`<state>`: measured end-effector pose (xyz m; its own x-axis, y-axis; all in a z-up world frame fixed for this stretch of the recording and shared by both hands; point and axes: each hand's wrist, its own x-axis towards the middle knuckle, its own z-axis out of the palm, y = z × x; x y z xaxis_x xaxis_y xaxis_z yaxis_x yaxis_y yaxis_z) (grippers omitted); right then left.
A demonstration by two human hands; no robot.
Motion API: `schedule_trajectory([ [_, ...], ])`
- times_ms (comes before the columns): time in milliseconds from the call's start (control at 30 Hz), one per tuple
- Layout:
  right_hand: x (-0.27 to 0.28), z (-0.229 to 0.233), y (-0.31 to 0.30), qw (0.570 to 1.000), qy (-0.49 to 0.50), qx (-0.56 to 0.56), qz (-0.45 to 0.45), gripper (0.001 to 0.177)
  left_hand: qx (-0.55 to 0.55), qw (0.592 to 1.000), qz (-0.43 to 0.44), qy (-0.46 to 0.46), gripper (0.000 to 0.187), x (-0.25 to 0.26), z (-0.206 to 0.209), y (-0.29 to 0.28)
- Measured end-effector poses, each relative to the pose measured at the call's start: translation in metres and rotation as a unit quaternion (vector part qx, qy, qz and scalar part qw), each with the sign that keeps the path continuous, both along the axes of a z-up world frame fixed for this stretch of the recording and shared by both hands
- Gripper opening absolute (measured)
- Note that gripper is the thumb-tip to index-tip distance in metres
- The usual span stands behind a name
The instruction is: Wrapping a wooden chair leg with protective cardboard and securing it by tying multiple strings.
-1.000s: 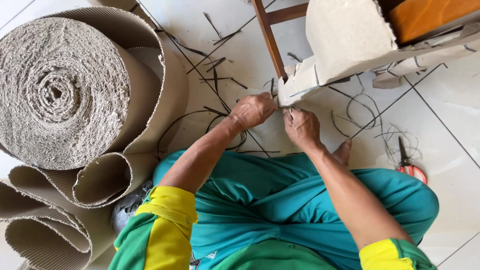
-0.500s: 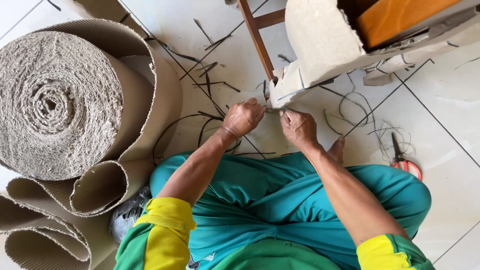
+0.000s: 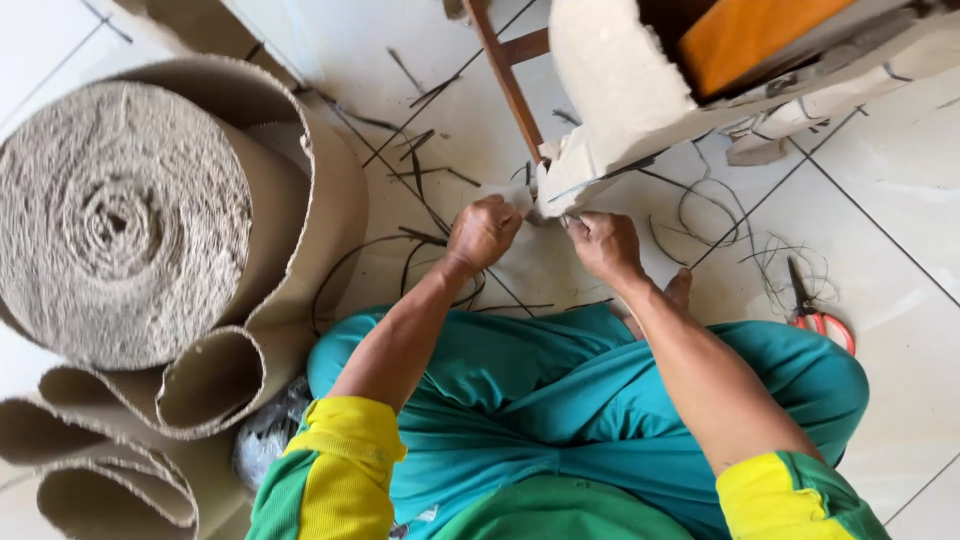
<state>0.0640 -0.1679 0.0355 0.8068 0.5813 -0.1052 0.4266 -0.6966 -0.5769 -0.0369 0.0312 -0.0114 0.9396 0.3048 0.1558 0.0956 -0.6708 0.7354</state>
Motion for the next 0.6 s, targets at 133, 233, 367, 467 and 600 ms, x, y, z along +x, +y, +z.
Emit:
schedule_trajectory([
  [133,-0.023,0.01,-0.009,0.998,0.045,-0.007,-0.031,0.034,0.004,1.0,-0.001,0.024,0.04,-0.013,-0.003,-0.017],
  [233,-0.025,0.014,-0.002,0.998,0.049,0.034,-0.034,0.032,-0.017,0.997,0.054,0.05,0.041,-0.009,-0.009,-0.017],
  [367,-0.044,-0.01,-0.015,0.968,0.18,0.085,-0.155,0.033,-0.139,0.975,0.121,0.124,0.036,-0.026,0.009,-0.018],
  [467,-0.052,-0.03,-0.027,0.94,0.223,0.15,-0.212,0.034,-0.176,0.963,0.137,0.151,0.028,-0.032,0.009,-0.017],
  [600,-0.05,-0.006,-0.033,0.936,0.188,0.197,-0.223,0.033,-0.139,0.966,0.114,0.188,0.026,-0.034,0.027,-0.013],
])
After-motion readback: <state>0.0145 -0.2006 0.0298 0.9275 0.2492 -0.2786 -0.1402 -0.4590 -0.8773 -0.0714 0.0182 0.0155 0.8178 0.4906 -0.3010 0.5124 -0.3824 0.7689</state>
